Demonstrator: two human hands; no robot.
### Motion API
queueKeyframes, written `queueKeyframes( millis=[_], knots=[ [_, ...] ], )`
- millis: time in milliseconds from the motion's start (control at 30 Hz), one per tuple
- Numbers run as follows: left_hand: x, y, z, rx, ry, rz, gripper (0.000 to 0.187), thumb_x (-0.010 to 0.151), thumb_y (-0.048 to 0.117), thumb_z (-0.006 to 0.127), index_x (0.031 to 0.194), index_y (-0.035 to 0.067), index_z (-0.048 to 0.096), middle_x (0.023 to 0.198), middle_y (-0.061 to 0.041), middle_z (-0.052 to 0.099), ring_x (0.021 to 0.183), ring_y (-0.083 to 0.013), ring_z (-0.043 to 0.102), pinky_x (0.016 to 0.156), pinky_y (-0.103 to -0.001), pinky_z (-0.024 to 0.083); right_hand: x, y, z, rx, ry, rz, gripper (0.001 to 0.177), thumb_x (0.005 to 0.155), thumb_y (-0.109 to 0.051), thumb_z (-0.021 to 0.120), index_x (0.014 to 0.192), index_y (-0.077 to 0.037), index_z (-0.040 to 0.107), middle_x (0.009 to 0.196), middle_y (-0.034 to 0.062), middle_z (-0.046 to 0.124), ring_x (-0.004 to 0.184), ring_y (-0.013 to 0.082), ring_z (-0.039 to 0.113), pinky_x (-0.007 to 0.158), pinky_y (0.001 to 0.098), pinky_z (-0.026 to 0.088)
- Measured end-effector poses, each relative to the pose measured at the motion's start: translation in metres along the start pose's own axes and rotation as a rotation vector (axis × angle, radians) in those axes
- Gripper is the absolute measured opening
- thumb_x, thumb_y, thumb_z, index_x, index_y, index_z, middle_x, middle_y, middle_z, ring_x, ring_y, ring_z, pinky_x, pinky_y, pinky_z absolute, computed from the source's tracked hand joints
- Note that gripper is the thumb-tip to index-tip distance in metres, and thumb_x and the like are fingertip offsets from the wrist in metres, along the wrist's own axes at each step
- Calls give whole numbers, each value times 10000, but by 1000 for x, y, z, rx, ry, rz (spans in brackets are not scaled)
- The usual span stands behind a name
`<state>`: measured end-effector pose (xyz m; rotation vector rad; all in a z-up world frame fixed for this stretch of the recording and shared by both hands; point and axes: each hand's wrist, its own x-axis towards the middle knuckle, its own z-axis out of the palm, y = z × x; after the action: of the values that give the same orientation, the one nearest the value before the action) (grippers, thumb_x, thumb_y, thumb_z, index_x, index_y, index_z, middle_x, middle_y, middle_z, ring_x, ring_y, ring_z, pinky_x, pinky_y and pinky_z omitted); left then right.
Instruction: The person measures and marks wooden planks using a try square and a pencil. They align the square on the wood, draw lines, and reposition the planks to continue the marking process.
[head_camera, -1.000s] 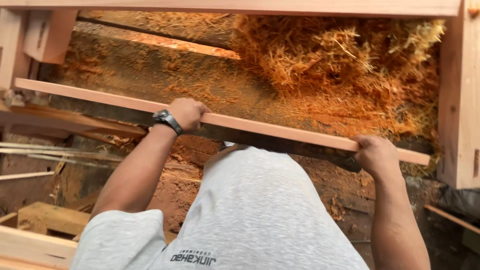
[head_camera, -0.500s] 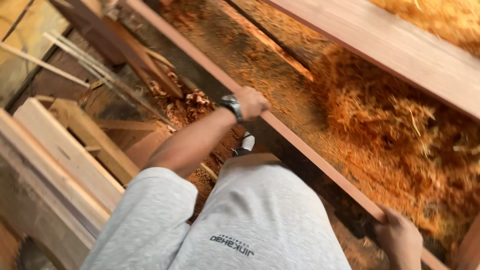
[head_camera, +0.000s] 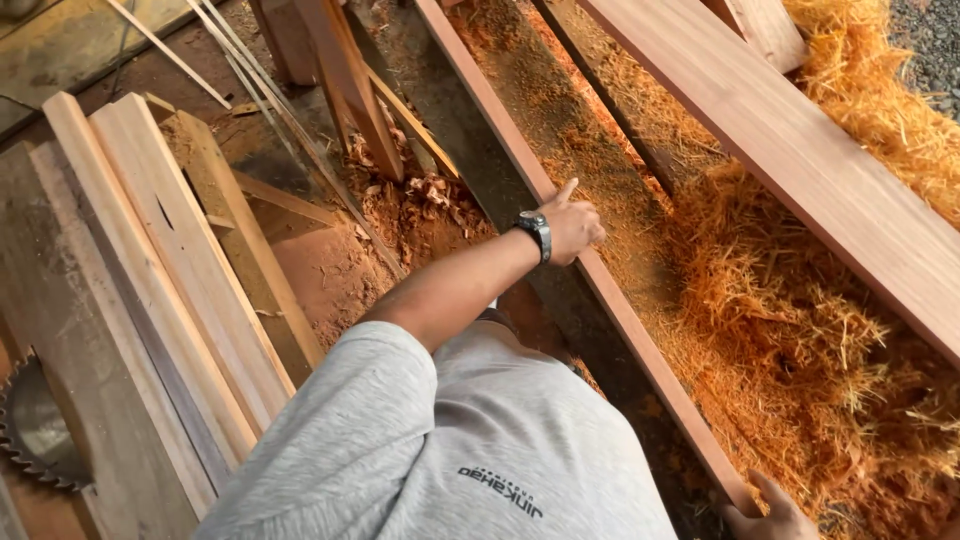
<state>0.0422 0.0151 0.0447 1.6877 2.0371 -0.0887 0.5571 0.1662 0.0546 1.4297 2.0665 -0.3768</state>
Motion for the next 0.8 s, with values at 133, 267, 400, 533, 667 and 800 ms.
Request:
queueKeyframes(
  millis=[133,267,400,533,667,800],
  knots=[
    [-26,2,-18,6,85,4,566,856,164,748,1395,263,607,1514,-78,533,1535,-315,309,1218,-785,48,-19,-42,-32,-94,3,-73,996,656,-727,799,1546,-359,545,1558,-67,601,1287,175,696,946,327,625],
    [-42,-22,-8,-68,202,-7,904,709,510,918,1488,305,509,1614,-113,415,1554,-335,259,1206,-782,19,-24,-77,-37,-4,127,-169,1034,590,-664,854,1512,-279,588,1506,20,650,1262,248,704,988,408,606],
    [-90,-61,-4,-235,413,0,968,703,718,841,1483,254,504,1614,-157,416,1532,-368,322,1197,-801,94,-46,-163,-60,105,311,-210,1005,608,-620,847,1502,-214,636,1455,109,675,1252,293,677,940,443,578],
    [-141,-118,30,-362,602,-117,861,786,736,701,1462,224,553,1592,-150,473,1504,-363,396,1204,-750,206,-89,-286,-105,146,457,-301,811,819,-578,726,1503,-151,639,1457,126,648,1242,357,641,943,536,517],
    [-187,-174,57,-458,677,-230,801,810,652,749,1462,218,580,1594,-158,465,1508,-409,371,1165,-693,318,-71,-371,-112,85,544,-518,792,842,-540,729,1498,-106,638,1491,163,632,1203,408,665,843,602,544],
    [-219,-210,68,-532,659,-308,750,836,576,749,1459,191,589,1587,-169,473,1497,-397,387,1165,-615,322,-69,-449,-122,139,521,-704,694,873,-370,755,1477,-58,616,1499,158,594,1311,373,591,953,587,506]
  ],
)
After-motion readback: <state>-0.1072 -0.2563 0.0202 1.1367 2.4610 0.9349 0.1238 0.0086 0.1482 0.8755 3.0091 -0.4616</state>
